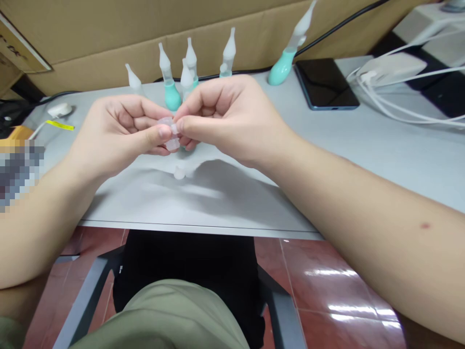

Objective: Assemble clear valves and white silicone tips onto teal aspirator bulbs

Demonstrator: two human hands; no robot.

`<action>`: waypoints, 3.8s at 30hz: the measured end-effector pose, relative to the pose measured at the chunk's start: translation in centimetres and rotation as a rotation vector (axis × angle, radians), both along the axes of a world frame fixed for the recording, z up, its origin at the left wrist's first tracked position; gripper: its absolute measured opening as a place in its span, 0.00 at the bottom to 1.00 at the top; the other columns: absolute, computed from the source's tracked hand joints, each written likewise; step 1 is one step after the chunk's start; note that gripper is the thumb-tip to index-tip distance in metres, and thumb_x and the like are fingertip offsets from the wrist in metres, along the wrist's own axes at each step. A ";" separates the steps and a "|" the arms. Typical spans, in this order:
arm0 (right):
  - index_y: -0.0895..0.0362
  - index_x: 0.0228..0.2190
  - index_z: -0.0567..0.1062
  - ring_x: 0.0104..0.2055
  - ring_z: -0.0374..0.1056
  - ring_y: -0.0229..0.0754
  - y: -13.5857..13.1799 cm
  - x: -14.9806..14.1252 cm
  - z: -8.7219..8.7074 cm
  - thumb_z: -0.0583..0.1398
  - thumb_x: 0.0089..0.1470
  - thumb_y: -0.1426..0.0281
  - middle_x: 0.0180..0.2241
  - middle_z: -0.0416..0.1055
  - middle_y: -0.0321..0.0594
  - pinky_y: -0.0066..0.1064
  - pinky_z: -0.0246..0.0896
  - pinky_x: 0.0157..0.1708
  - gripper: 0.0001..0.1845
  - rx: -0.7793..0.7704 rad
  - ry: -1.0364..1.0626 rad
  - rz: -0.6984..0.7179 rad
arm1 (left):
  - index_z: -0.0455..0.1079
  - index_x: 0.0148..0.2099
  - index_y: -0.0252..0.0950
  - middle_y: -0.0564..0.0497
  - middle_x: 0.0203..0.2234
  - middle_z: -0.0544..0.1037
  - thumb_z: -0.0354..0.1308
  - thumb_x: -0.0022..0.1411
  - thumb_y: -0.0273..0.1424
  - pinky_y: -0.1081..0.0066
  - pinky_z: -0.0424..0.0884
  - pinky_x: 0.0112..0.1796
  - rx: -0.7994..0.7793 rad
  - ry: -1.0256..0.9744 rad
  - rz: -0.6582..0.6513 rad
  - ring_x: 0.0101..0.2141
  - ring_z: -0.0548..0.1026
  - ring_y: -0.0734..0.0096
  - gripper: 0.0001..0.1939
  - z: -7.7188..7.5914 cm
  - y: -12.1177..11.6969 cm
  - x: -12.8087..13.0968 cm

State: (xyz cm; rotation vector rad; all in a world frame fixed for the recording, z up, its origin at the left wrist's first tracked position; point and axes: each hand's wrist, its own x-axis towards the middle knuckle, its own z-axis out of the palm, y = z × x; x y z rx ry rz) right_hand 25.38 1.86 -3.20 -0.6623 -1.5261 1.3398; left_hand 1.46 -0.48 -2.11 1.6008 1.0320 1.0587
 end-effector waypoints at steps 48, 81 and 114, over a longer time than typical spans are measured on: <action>0.49 0.33 0.94 0.38 0.88 0.47 0.1 0.1 -0.1 0.89 0.57 0.71 0.33 0.88 0.37 0.41 0.93 0.46 0.12 0.021 -0.052 -0.050 | 0.88 0.49 0.38 0.48 0.38 0.95 0.97 0.62 0.54 0.60 0.98 0.50 -0.063 -0.037 -0.046 0.45 0.96 0.56 0.32 0.0 0.7 -0.4; 0.52 0.35 0.80 0.30 0.73 0.39 1.7 1.0 -0.8 0.82 0.73 0.60 0.32 0.78 0.35 0.34 0.67 0.29 0.21 0.052 -0.164 0.227 | 0.90 0.50 0.40 0.50 0.37 0.94 0.95 0.61 0.58 0.62 1.00 0.46 0.100 -0.033 -0.081 0.42 0.99 0.55 0.32 -0.8 0.8 -0.5; 0.51 0.42 0.82 0.37 0.85 0.43 0.7 0.8 -0.1 0.92 0.61 0.55 0.36 0.87 0.35 0.35 0.86 0.40 0.29 -0.010 -0.127 0.134 | 0.86 0.54 0.38 0.47 0.39 0.94 0.96 0.62 0.59 0.59 0.98 0.48 0.060 0.010 -0.061 0.42 0.96 0.55 0.37 -1.4 1.5 -0.8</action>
